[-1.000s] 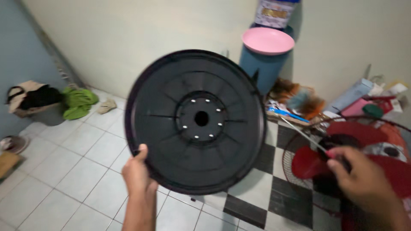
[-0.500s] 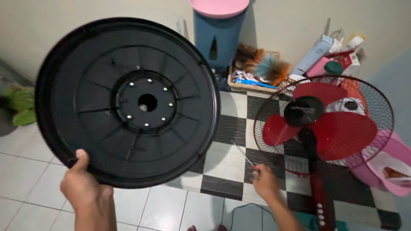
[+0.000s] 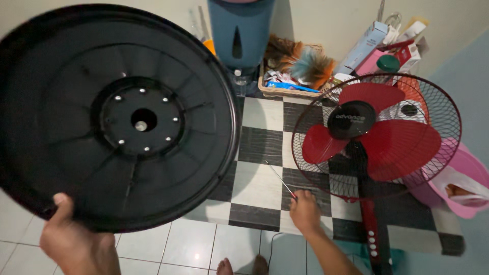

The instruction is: The person disassembles a standing fan by first unscrewing the neck joint and detaching the fan head from the stand. They then remove the base and use a screwdriver to loosen several screws on the underside of the base.

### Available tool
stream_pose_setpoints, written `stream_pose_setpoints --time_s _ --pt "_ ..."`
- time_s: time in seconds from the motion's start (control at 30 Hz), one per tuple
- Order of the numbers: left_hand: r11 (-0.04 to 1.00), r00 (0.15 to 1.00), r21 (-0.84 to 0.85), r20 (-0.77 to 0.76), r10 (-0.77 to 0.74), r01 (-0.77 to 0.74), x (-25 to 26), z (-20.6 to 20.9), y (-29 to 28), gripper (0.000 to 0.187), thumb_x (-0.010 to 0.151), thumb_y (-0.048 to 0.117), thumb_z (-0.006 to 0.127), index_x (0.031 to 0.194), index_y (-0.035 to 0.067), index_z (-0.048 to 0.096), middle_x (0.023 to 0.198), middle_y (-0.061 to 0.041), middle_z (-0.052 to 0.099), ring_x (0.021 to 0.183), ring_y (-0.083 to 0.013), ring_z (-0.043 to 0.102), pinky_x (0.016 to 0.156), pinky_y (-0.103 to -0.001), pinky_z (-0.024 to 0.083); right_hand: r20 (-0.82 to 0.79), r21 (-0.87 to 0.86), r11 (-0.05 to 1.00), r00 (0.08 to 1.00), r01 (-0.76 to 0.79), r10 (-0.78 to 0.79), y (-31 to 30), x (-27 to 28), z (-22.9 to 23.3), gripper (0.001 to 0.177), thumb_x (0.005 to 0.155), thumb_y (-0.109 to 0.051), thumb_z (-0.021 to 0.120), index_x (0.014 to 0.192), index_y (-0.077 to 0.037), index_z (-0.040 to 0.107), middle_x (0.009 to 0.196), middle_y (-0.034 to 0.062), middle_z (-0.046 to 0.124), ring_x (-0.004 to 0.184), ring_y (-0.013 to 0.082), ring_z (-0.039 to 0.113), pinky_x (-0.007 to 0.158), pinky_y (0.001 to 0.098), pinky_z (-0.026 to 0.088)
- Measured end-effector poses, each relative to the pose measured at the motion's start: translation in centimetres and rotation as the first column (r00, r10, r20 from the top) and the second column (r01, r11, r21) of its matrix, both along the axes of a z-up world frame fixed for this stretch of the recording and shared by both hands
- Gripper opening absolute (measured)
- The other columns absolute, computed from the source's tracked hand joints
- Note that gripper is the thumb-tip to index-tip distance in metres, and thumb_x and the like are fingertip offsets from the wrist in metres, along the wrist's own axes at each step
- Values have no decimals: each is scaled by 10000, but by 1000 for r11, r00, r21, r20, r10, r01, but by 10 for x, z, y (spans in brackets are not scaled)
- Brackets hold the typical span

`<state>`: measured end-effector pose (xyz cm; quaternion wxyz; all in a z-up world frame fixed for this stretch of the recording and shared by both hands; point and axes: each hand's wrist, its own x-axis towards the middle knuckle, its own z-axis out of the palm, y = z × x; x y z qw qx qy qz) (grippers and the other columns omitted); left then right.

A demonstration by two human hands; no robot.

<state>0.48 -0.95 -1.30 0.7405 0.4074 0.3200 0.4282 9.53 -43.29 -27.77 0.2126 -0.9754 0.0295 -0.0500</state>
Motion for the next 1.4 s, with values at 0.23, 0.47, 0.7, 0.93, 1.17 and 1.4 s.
stream_pose_setpoints --time_s 0.23,0.47,0.7,0.93,1.17,1.4 --pt "994 975 98 -223 -16 39 -10 -79 41 579 1121 349 425 1398 -154 496 1326 -278 642 1144 -276 703 1055 -373 531 264 6 988 953 -154 147 26 14 9 400 788 -114 718 1166 -29 618 1156 196 620 1080 403 584 881 510 500" --pt "680 564 673 -695 446 292 -40 -168 75 610 1201 433 330 1276 -83 648 1178 -297 700 981 -297 728 963 -363 581 102 213 969 989 -127 108 67 90 -7 295 887 -113 670 1177 -69 638 1187 185 615 1025 406 648 859 490 552" --pt "307 566 916 -402 720 260 -47 -231 133 497 1165 402 415 1292 -13 657 1186 -230 694 983 -274 714 970 -394 573 -72 70 996 996 -52 57 90 128 -19 180 898 -196 684 1045 -93 670 1146 140 636 1027 362 667 860 496 540" --pt "336 581 915 -401 709 222 -61 -297 161 351 1155 327 511 1280 28 644 1217 -180 696 1008 -252 689 1049 -373 560 1 -118 978 985 -170 171 94 141 -34 341 789 -32 627 1128 -46 598 1226 219 603 830 402 718 728 508 580" --pt "699 387 707 -679 624 111 -49 -308 187 547 1086 562 554 1197 47 700 1125 -128 701 875 -229 664 961 -410 537 -69 -310 926 977 -214 202 97 152 -45 155 947 -107 520 1097 -80 546 977 144 682 748 339 750 674 494 588" --pt "953 271 219 -923 272 -211 -30 -251 171 802 928 767 585 1228 24 562 936 -93 686 750 -234 643 849 -430 542 -35 -331 918 975 -218 219 95 154 -46 159 934 -93 540 1091 -70 548 950 127 688 733 328 750 652 479 590"
